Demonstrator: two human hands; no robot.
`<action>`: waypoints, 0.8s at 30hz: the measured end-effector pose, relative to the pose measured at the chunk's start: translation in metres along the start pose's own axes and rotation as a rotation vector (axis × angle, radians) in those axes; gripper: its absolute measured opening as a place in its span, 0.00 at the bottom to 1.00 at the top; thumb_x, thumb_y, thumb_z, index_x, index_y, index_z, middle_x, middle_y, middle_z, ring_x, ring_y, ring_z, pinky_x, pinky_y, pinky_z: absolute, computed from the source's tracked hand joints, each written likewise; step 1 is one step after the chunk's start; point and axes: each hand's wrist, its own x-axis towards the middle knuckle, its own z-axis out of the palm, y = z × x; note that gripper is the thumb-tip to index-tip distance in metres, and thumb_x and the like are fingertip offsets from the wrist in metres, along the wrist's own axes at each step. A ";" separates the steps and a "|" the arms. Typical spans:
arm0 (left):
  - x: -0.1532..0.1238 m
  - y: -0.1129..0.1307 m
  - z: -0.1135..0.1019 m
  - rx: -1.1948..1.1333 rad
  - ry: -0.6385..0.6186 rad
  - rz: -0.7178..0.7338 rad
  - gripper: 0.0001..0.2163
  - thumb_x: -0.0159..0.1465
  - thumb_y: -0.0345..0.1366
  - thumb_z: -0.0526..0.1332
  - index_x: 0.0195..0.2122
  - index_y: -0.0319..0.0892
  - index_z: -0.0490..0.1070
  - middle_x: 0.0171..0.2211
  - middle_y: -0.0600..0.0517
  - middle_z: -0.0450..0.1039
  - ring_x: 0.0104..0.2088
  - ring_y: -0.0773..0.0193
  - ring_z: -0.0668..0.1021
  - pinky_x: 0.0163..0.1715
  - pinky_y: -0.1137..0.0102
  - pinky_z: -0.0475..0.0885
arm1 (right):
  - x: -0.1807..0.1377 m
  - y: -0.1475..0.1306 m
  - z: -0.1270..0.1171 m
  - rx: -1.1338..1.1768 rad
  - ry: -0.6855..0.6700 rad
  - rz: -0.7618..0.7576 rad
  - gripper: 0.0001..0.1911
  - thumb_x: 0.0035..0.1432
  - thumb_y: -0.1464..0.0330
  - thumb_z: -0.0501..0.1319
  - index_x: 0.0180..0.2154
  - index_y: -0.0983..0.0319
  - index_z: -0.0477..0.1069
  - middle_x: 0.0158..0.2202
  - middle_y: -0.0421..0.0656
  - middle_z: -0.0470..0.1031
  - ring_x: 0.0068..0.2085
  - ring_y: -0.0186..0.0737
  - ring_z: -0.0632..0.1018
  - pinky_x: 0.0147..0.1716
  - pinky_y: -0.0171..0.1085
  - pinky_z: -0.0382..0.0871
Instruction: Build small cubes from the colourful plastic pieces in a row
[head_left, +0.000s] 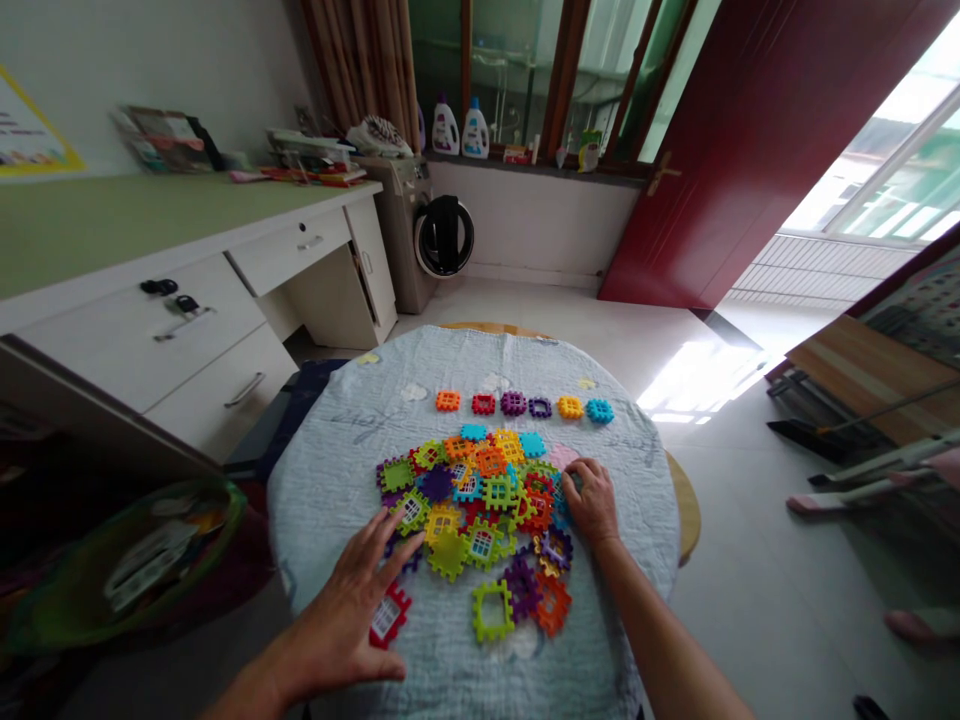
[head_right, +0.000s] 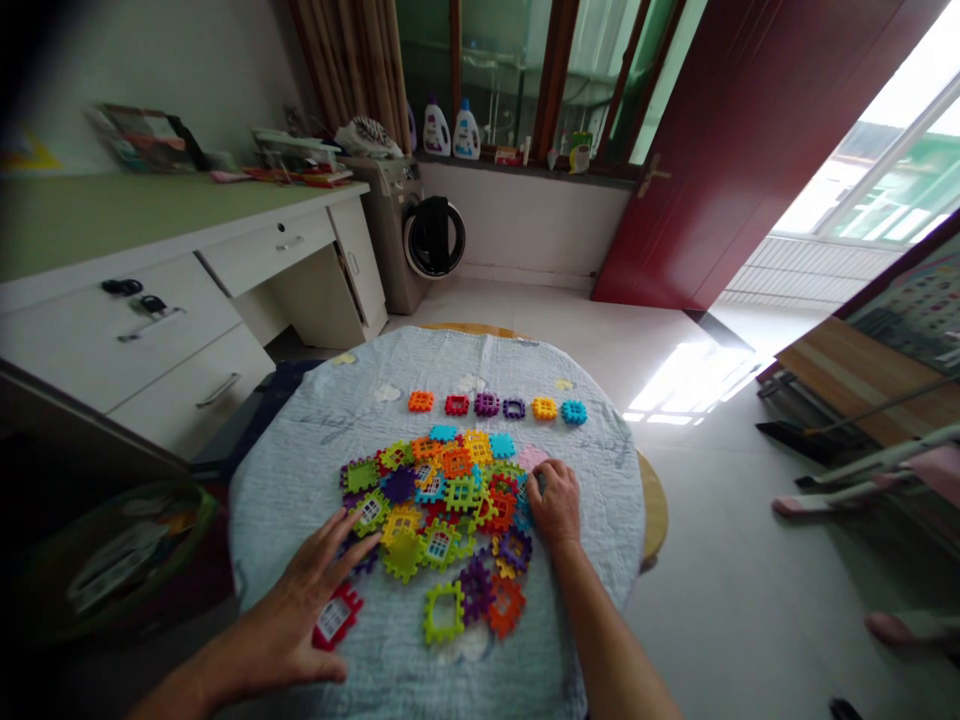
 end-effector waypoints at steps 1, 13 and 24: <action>-0.004 0.003 0.004 0.018 0.007 0.009 0.57 0.39 0.61 0.71 0.69 0.58 0.45 0.71 0.46 0.37 0.67 0.32 0.52 0.60 0.42 0.59 | 0.000 0.000 0.000 0.000 0.000 -0.002 0.10 0.60 0.63 0.55 0.34 0.59 0.72 0.39 0.45 0.73 0.43 0.43 0.70 0.48 0.42 0.62; 0.039 -0.024 0.001 -0.013 0.289 -0.059 0.29 0.65 0.52 0.55 0.66 0.51 0.54 0.68 0.46 0.50 0.66 0.47 0.58 0.64 0.53 0.59 | 0.001 0.002 -0.003 0.124 -0.010 0.029 0.12 0.59 0.61 0.55 0.33 0.59 0.74 0.39 0.45 0.74 0.44 0.44 0.72 0.48 0.43 0.63; 0.101 -0.078 0.005 -0.093 0.479 -0.385 0.21 0.67 0.52 0.49 0.45 0.43 0.73 0.49 0.44 0.74 0.53 0.51 0.73 0.57 0.54 0.66 | 0.059 -0.104 0.016 0.214 -0.273 -0.240 0.12 0.57 0.68 0.56 0.41 0.58 0.75 0.45 0.44 0.77 0.48 0.44 0.73 0.51 0.42 0.63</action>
